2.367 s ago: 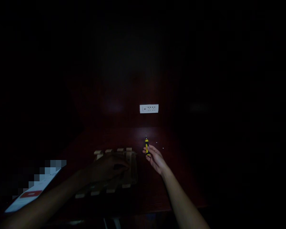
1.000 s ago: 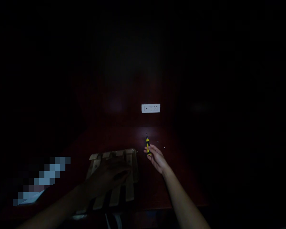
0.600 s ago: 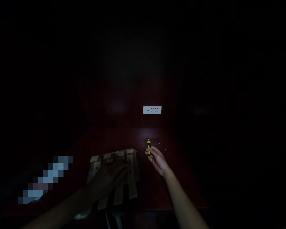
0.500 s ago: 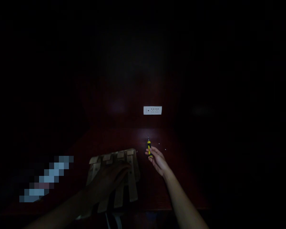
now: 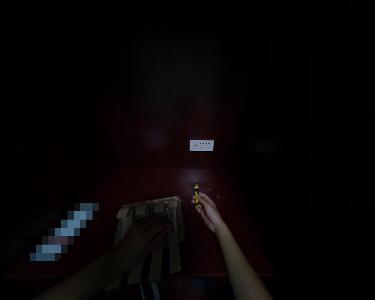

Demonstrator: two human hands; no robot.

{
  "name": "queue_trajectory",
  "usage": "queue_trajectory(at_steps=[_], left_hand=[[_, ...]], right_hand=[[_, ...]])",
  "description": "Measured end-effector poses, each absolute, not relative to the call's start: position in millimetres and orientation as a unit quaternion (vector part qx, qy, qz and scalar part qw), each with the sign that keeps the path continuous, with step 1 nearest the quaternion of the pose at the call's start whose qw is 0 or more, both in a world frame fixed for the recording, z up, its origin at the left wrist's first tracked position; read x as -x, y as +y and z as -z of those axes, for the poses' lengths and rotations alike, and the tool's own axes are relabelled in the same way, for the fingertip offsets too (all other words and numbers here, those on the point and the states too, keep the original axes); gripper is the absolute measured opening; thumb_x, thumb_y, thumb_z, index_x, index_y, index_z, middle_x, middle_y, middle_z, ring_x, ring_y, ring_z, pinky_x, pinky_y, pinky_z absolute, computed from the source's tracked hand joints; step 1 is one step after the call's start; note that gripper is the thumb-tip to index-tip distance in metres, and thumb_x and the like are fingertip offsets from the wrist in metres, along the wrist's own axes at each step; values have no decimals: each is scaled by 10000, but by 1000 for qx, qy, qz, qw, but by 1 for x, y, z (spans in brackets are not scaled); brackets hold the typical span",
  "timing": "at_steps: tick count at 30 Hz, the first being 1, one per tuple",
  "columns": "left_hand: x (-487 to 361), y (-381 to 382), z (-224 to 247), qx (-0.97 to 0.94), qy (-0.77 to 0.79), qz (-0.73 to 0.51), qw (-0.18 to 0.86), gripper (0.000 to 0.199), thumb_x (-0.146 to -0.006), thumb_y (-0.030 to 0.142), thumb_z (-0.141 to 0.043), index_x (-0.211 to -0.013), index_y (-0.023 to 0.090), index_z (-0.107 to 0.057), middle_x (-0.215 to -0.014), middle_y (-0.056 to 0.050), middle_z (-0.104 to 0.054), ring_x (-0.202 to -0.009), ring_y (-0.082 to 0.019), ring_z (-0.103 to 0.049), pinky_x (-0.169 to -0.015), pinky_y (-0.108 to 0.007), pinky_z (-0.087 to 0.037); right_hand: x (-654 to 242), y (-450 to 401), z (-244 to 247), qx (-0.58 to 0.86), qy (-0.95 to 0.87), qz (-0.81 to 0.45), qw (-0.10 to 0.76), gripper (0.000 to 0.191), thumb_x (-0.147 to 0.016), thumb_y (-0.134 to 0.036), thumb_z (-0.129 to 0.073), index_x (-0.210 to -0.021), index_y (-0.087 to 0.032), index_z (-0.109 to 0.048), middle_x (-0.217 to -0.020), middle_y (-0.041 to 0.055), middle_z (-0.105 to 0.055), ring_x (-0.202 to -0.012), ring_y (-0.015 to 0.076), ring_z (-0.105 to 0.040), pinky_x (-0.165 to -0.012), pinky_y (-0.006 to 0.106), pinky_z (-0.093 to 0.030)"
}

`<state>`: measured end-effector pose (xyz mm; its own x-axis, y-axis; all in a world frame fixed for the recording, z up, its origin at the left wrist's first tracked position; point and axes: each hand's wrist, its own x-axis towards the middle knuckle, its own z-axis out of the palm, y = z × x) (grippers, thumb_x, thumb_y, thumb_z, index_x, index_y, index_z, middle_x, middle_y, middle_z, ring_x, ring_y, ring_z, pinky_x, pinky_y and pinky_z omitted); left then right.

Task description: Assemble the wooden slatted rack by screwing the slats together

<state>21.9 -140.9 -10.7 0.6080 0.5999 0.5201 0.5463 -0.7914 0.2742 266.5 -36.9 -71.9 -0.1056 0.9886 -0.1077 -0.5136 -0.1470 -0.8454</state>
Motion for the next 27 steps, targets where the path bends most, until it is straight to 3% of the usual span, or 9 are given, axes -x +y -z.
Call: queue_trajectory(at_steps=[27], left_hand=[[-15,-135,0,-903,302,-293,89,176,-973,244,-508,-1081,239,-647,-1047,-11,-711,-947,-172,-661,-856,-331,-516]], right_hand=[[-265,-41,67,369,-333,-663,560,222,-723,-282,-779,-917,-225,-688,-973,25,-719,-862,135,-669,-636,195,-490]])
